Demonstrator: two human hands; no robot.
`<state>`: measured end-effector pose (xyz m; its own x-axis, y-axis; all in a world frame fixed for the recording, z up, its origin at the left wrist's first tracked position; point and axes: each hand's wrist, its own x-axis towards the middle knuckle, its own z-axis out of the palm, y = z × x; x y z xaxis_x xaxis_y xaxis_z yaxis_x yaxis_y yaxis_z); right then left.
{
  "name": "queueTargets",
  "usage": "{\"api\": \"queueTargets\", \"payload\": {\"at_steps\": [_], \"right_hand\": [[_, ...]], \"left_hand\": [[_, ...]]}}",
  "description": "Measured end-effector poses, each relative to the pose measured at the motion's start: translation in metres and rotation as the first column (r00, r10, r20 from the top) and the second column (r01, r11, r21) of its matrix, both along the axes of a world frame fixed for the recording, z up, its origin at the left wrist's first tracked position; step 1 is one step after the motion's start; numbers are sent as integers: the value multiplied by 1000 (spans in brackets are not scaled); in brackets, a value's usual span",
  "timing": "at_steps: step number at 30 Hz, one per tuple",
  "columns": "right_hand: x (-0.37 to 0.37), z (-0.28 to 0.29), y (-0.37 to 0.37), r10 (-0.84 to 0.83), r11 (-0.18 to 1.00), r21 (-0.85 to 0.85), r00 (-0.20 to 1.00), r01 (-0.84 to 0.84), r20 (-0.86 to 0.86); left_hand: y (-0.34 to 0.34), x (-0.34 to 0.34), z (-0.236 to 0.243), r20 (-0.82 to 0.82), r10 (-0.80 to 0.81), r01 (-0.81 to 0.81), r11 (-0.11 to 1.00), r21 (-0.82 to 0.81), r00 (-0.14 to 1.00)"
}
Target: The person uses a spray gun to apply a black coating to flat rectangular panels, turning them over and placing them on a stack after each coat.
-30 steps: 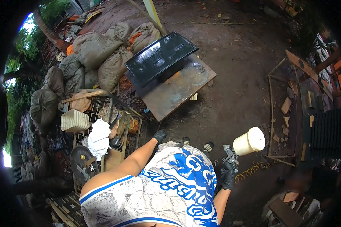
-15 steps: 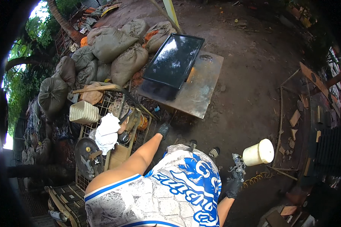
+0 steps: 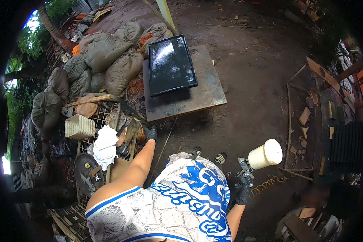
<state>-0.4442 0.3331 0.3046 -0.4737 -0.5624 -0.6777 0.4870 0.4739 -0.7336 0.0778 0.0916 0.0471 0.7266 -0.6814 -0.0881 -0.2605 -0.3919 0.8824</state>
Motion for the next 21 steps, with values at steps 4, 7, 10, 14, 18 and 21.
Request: {"api": "queueTargets", "payload": {"at_steps": [4, 7, 10, 14, 18, 21], "right_hand": [[0, -2, 0, 21, 1000, 18, 1000, -21, 2], [2, -1, 0, -1, 1000, 1, 1000, 1, 1], [4, 0, -4, 4, 999, -34, 1000, -3, 25], [3, -6, -1, -20, 1000, -18, 1000, 20, 12], [10, 17, -5, 50, 999, 5, 999, -50, 3], [8, 5, 3, 60, 998, 2, 998, -60, 33]], "left_hand": [[3, 7, 0, 154, -107, 92, 990, 105, 982], [1, -29, 3, -99, -331, 328, 944, -39, 939], [10, -60, -18, -83, -356, 357, 934, -2, 931], [19, -132, 14, -162, -312, 309, 950, -46, 936], [19, -151, -3, -408, -393, 408, 911, -53, 824], [13, -170, 7, -367, -598, 634, 773, -28, 713]]}}
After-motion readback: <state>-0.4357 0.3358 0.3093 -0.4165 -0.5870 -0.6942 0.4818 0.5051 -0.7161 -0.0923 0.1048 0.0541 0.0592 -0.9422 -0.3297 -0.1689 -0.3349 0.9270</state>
